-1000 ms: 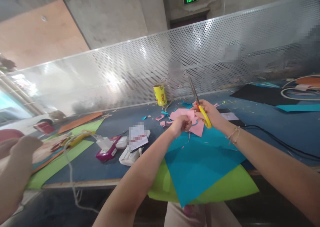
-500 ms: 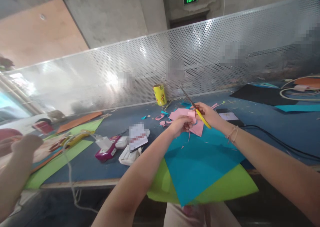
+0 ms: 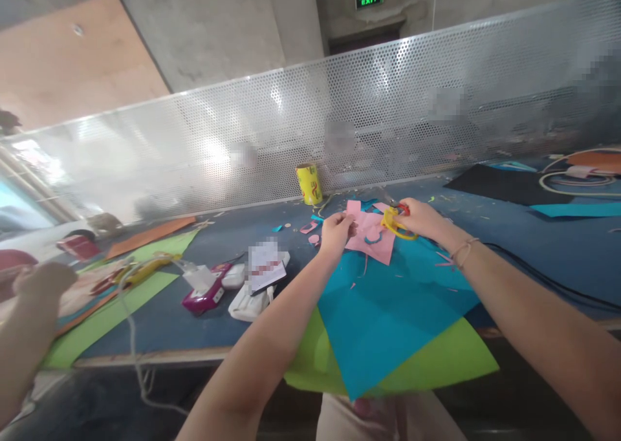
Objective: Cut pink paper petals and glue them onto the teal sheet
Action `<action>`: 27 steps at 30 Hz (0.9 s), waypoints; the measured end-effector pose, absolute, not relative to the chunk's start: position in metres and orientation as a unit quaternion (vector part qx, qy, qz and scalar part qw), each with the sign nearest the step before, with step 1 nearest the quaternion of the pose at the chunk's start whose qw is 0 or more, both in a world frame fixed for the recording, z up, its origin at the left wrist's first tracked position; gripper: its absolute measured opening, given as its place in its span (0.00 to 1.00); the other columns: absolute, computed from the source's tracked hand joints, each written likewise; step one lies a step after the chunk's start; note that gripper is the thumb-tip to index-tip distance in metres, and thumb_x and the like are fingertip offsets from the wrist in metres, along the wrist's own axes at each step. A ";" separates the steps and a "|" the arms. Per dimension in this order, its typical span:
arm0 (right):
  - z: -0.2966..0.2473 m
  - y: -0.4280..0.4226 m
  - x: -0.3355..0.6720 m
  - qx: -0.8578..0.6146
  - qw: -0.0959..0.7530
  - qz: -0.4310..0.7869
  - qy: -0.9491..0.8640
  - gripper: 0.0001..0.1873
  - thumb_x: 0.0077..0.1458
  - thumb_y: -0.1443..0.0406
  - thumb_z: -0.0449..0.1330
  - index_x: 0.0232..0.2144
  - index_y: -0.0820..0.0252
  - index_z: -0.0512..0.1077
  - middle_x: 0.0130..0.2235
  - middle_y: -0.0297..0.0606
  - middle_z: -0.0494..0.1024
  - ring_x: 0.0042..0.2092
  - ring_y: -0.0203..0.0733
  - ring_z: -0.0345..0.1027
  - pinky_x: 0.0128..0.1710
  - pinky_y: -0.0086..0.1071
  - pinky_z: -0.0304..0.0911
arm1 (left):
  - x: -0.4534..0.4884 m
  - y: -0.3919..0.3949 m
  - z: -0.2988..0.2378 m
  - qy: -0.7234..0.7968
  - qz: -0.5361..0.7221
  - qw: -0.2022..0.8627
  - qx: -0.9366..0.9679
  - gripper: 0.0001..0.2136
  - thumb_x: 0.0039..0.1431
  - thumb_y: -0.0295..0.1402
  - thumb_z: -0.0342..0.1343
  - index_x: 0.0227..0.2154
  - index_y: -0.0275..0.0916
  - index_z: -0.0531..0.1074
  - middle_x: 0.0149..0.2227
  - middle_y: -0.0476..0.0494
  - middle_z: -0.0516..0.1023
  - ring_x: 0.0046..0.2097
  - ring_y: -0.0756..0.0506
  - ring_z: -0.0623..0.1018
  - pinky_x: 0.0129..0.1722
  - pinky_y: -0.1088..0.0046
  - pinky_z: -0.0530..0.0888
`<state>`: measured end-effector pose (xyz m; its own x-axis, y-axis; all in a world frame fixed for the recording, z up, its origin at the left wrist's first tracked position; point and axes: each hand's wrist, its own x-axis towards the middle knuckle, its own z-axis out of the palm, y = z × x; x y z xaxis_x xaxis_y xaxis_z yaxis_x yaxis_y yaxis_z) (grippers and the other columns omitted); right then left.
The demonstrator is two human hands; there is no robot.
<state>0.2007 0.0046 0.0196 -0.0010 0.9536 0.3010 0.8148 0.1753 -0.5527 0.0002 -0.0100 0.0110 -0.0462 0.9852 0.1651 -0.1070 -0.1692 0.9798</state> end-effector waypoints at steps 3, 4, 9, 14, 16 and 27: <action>0.018 0.005 0.205 -0.668 0.225 0.065 -0.706 0.19 0.49 0.58 0.55 0.39 0.67 0.68 0.36 0.53 0.75 0.36 0.50 0.69 0.28 0.32 0.58 | -0.001 -0.003 0.006 0.468 0.566 0.412 0.540 0.06 0.49 0.32 0.50 0.21 0.36 0.65 0.20 0.50 0.67 0.24 0.54 0.67 0.27 0.77 0.66; 0.017 0.005 0.204 -0.659 0.218 0.066 -0.717 0.19 0.50 0.58 0.54 0.41 0.66 0.68 0.37 0.52 0.75 0.36 0.49 0.69 0.28 0.32 0.57 | -0.002 -0.001 0.004 0.479 0.562 0.386 0.554 0.06 0.50 0.32 0.49 0.22 0.36 0.65 0.21 0.50 0.68 0.25 0.54 0.67 0.27 0.77 0.66; 0.010 0.002 0.191 -0.562 0.188 0.055 -0.803 0.10 0.49 0.62 0.55 0.34 0.61 0.71 0.33 0.44 0.76 0.33 0.44 0.69 0.29 0.29 0.57 | -0.007 0.010 -0.002 0.549 0.540 0.267 0.579 0.07 0.53 0.31 0.44 0.24 0.37 0.64 0.25 0.49 0.68 0.29 0.51 0.67 0.30 0.76 0.63; 0.002 0.001 0.182 -0.563 0.146 0.000 -0.813 0.09 0.50 0.63 0.54 0.23 0.61 0.70 0.27 0.45 0.75 0.31 0.45 0.68 0.27 0.30 0.56 | -0.011 0.010 -0.002 0.593 0.433 0.199 0.648 0.07 0.51 0.31 0.47 0.21 0.37 0.67 0.23 0.47 0.68 0.29 0.48 0.68 0.31 0.72 0.63; 0.001 0.001 0.181 -0.556 0.158 0.004 -0.816 0.09 0.50 0.63 0.54 0.24 0.62 0.71 0.28 0.45 0.75 0.32 0.45 0.69 0.29 0.31 0.57 | -0.009 0.009 -0.004 0.590 0.395 0.191 0.678 0.07 0.48 0.29 0.49 0.18 0.37 0.66 0.23 0.46 0.69 0.30 0.47 0.69 0.31 0.72 0.63; -0.012 0.012 0.177 -0.580 0.249 0.113 -0.767 0.11 0.49 0.70 0.54 0.33 0.61 0.75 0.38 0.46 0.77 0.40 0.45 0.70 0.38 0.33 0.62 | -0.005 0.008 -0.010 0.487 0.365 0.128 0.783 0.10 0.44 0.26 0.48 0.11 0.37 0.60 0.19 0.49 0.66 0.27 0.50 0.67 0.29 0.75 0.61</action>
